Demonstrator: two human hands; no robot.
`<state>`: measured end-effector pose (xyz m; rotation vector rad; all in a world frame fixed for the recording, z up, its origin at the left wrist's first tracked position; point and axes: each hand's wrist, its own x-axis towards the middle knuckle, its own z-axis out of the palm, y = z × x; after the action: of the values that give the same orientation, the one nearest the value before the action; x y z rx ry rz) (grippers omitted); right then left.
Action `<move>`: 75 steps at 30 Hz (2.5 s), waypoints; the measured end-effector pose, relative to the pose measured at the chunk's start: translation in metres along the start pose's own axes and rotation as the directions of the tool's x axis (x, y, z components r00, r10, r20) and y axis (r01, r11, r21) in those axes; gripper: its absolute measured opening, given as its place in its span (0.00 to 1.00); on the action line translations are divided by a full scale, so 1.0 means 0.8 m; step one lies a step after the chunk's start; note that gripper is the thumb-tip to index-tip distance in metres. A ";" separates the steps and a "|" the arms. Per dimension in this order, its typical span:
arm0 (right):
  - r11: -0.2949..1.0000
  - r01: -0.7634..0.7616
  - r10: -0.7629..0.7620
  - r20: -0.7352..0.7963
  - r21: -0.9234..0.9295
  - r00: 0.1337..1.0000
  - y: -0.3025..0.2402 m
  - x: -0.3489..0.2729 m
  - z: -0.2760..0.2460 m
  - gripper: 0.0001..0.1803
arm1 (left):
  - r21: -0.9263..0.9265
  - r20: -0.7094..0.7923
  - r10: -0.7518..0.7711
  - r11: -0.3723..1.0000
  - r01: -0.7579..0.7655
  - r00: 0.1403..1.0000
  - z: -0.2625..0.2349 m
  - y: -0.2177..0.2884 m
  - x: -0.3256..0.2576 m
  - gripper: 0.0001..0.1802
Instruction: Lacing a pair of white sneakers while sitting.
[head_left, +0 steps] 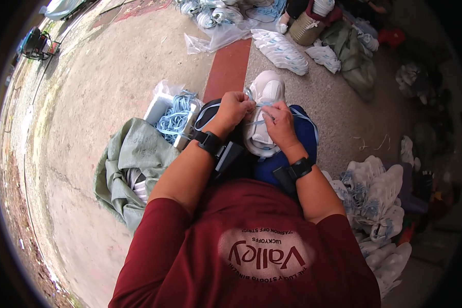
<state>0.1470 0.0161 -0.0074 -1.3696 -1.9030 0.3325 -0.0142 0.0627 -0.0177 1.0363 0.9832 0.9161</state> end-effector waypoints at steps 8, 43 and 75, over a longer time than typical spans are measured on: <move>1.000 -0.012 0.012 0.005 -0.016 1.000 -0.001 -0.006 0.001 0.10 | 0.346 -0.119 0.183 0.929 -0.133 0.976 -0.002 -0.015 0.005 0.02; 0.981 0.047 -0.048 -0.002 -0.189 0.999 -0.002 0.008 0.035 0.03 | 0.914 0.049 0.333 0.366 -0.177 0.942 0.017 0.005 -0.038 0.12; 0.134 -0.130 0.336 0.078 0.982 0.939 -0.030 0.003 -0.107 0.07 | 0.511 0.004 0.218 0.838 -0.189 0.976 0.004 -0.002 -0.031 0.12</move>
<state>0.1896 -0.0092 0.0663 -0.6464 -0.8137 1.3297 -0.0185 0.0381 -0.0131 1.5978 1.2142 0.8777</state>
